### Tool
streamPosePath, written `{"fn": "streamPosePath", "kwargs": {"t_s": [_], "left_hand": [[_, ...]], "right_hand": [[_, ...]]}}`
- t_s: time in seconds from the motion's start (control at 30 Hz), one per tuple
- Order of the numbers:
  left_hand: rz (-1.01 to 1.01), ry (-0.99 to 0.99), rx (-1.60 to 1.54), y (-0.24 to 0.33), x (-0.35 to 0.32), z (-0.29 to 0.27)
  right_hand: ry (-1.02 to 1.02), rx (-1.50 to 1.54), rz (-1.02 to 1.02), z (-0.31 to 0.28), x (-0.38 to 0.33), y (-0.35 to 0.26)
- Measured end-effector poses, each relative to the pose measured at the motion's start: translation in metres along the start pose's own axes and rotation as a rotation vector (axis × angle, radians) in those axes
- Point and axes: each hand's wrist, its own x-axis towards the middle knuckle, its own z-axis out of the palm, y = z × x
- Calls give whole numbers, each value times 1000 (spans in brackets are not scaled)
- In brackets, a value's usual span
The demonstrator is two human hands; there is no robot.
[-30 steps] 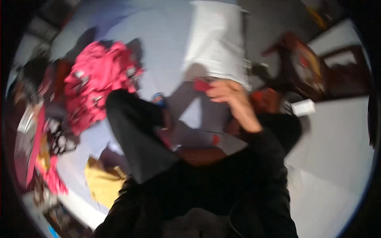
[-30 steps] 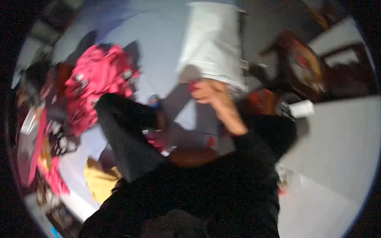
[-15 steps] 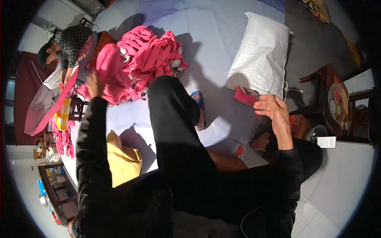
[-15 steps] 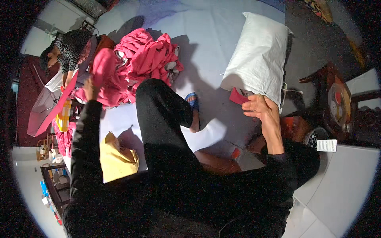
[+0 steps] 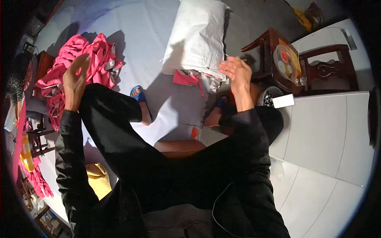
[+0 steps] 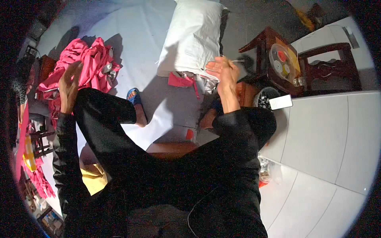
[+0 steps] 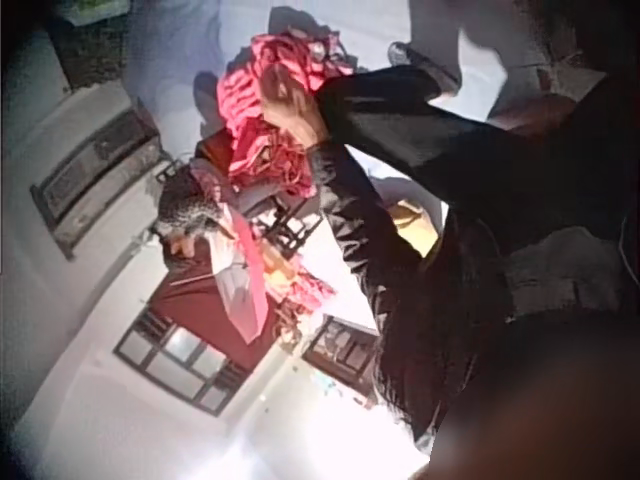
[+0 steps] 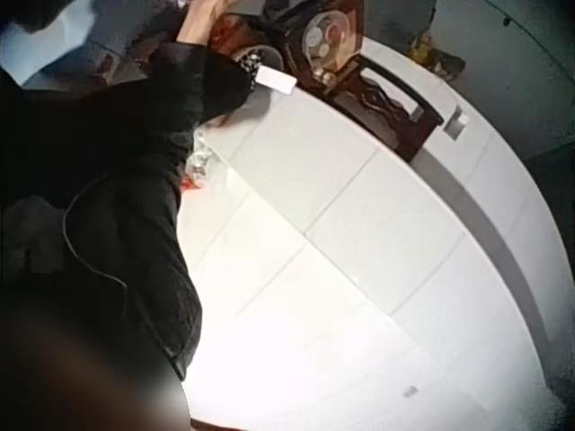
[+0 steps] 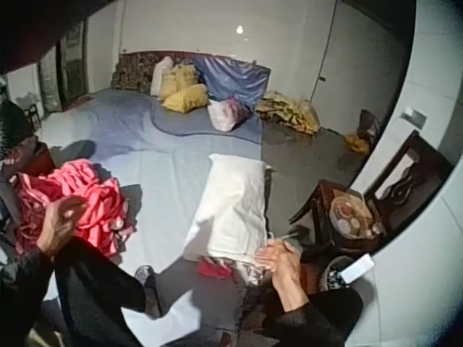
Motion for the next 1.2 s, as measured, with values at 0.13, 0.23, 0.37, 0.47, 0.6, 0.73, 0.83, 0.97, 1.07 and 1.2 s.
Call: {"fn": "streamPosePath", "kwargs": {"t_s": [0.13, 0.23, 0.37, 0.47, 0.6, 0.73, 0.83, 0.97, 1.07, 1.2], "left_hand": [[41, -292, -272, 83, 22, 63], [104, -409, -182, 114, 16, 98], [204, -615, 57, 111, -11, 146], [247, -630, -59, 124, -14, 142], [329, -526, -73, 128, -12, 142], [157, -649, 89, 106, -27, 122], [175, -646, -2, 122, -17, 131], [160, -667, -48, 125, -12, 136], [143, -682, -47, 122, -12, 138], [169, -678, -51, 126, -13, 145]], "right_hand": [[-50, -212, 146, 10, 21, 64], [-223, -478, 301, 1, 44, 166], [-315, -1283, -344, -77, 46, 331], [-344, -1431, -388, -143, 52, 432], [-283, -1451, -381, -160, 88, 466], [-266, -1009, 18, 4, 49, 421], [-173, -1165, 10, 7, 102, 358], [-152, -1154, -169, 17, 131, 347], [-244, -1236, -440, 16, 124, 364], [-273, -1658, -647, -12, 95, 395]]}}
